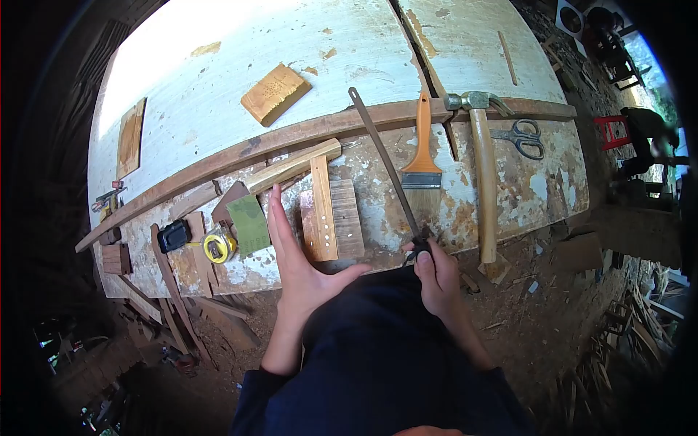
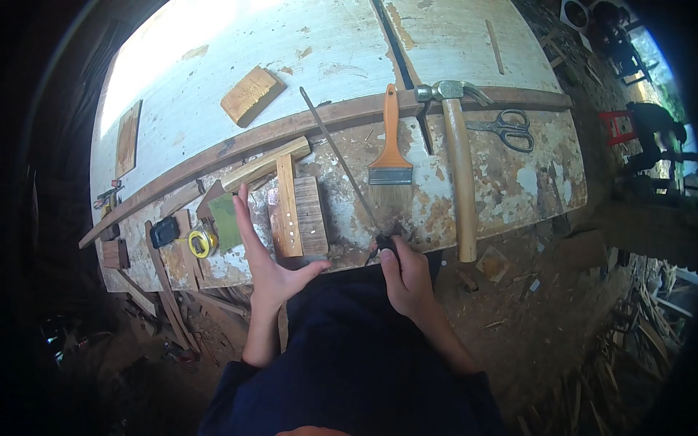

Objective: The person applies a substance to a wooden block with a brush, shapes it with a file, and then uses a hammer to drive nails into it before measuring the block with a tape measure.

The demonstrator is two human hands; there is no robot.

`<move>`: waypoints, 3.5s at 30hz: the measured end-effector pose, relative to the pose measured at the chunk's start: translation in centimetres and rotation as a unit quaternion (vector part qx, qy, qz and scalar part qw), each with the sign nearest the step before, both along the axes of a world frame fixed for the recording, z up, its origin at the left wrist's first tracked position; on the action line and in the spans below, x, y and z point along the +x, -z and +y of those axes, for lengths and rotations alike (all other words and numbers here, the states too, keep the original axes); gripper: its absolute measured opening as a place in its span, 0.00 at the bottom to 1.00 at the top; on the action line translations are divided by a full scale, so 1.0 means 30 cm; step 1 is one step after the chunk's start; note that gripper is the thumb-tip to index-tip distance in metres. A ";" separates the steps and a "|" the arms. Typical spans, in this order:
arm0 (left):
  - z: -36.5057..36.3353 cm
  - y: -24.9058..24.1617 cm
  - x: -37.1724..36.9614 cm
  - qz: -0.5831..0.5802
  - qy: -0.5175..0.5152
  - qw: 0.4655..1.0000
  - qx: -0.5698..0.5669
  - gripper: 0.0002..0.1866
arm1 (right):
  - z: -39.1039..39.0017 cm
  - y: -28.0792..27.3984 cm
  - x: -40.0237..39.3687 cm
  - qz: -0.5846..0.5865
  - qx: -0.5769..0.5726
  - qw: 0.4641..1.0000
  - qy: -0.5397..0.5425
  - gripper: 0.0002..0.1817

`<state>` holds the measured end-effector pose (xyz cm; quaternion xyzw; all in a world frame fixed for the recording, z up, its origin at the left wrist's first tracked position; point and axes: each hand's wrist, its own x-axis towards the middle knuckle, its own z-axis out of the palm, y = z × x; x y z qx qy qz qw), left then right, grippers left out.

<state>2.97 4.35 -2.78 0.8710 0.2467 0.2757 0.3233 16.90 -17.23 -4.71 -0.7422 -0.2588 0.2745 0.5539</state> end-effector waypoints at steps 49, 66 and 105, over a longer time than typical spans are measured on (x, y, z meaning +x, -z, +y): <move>0.096 -0.087 0.161 0.082 0.073 0.992 0.065 0.46 | 0.128 -0.032 0.065 -0.099 -0.032 0.992 -0.066 0.06; 0.100 -0.013 0.105 -0.130 0.048 0.986 -0.097 0.22 | 0.120 0.010 0.069 -0.067 -0.028 0.996 -0.048 0.08; 0.086 -0.012 -0.075 0.050 -0.206 0.964 -0.163 0.58 | 0.147 -0.001 0.024 0.068 0.094 0.987 -0.114 0.13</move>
